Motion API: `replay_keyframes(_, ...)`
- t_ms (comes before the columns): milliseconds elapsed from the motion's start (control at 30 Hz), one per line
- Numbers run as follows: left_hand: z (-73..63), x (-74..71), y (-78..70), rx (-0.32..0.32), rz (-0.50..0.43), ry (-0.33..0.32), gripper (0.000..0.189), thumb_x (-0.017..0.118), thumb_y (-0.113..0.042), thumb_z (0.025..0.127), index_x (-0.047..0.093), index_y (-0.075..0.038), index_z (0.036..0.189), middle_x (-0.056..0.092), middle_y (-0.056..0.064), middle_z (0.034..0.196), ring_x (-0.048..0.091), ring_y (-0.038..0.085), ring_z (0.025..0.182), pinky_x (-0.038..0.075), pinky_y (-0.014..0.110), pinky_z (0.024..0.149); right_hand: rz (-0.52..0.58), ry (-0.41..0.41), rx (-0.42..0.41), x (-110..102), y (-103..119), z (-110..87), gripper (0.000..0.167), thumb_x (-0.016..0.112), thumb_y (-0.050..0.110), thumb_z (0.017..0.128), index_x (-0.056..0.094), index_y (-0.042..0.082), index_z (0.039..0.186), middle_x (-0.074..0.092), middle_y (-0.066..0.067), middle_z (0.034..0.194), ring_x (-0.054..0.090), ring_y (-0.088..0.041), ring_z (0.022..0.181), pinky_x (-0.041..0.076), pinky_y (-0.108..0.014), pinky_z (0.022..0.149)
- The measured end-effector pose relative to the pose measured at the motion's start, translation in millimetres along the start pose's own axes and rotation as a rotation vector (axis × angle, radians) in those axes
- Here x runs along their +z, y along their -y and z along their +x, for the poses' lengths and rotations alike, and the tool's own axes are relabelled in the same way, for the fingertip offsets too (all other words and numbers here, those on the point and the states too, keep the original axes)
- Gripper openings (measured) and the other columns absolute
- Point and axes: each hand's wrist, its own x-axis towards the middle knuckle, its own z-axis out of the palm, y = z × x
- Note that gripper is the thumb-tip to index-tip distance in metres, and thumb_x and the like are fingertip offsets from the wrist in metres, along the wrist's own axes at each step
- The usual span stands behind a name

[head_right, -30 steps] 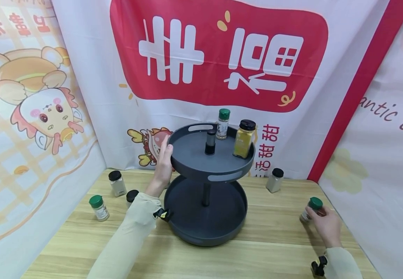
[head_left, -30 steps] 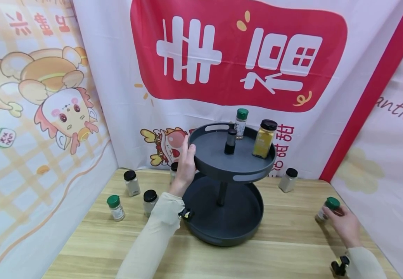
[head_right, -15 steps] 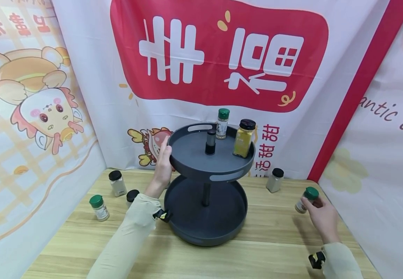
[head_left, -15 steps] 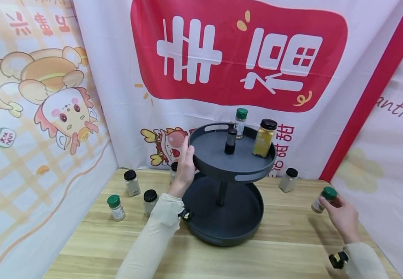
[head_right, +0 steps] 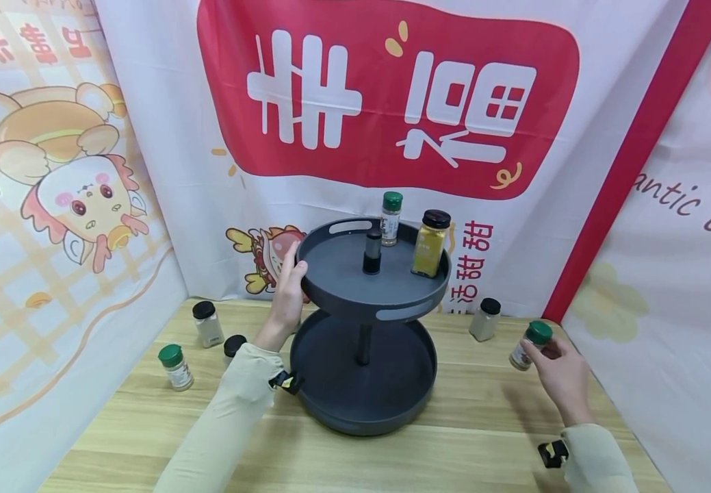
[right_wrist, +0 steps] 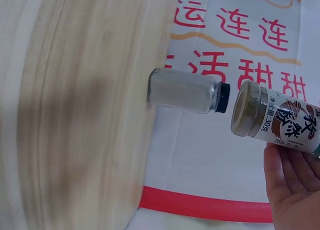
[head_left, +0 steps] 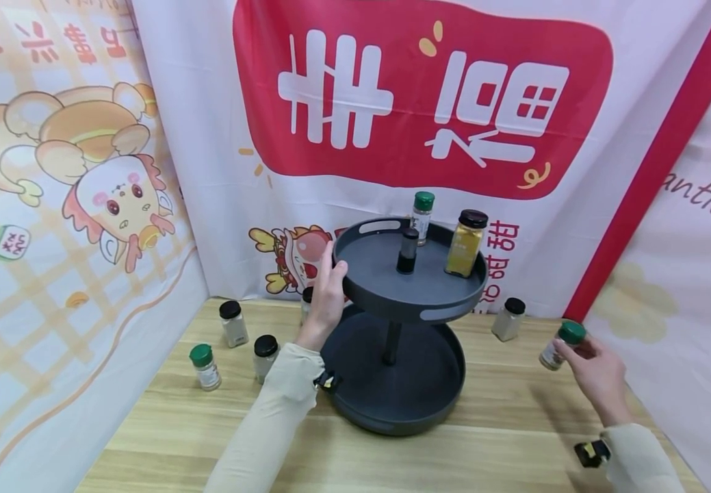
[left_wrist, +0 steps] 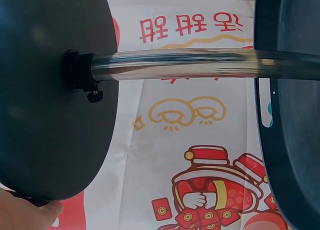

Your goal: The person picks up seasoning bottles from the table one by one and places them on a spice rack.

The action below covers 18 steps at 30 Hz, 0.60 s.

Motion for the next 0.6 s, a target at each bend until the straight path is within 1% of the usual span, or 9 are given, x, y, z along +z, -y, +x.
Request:
replay_keyframes(233, 0.2, 0.8, -0.3, 0.014, -0.005, 0.005, 0.06, 0.033, -0.028, 0.099, 0.009, -0.013, 0.153, 0.013, 0.002, 0.156, 0.018, 0.023, 0.14, 0.018, 0.044, 0.112, 0.026, -0.014, -0.029, -3, 12, -0.3, 0.065, 0.063, 0.054, 0.084, 0.061, 0.0, 0.121, 0.063, -0.02, 0.11, 0.048, 0.005, 0.078, 0.043, -0.02, 0.061)
replay_keyframes(433, -1.3, 2.3, -1.3, 0.013, -0.005, -0.005, 0.06, 0.034, -0.022, 0.1, 0.008, -0.011, 0.153, 0.01, 0.002, 0.157, 0.014, 0.018, 0.141, 0.016, 0.041, 0.112, 0.035, -0.013, -0.057, -6, 28, -1.6, 0.064, 0.063, 0.052, 0.084, 0.061, 0.0, 0.121, 0.063, -0.019, 0.11, 0.048, 0.008, 0.077, 0.043, -0.018, 0.063)
replay_keyframes(600, -4.3, 4.3, -3.0, 0.017, -0.014, -0.012, 0.061, 0.034, -0.021, 0.099, 0.006, -0.011, 0.153, 0.007, 0.002, 0.157, 0.012, 0.017, 0.141, 0.015, 0.04, 0.113, 0.07, -0.021, -0.072, -6, 45, -4.5, 0.06, 0.065, 0.049, 0.085, 0.061, 0.001, 0.121, 0.063, -0.019, 0.11, 0.048, 0.008, 0.078, 0.044, -0.015, 0.062)
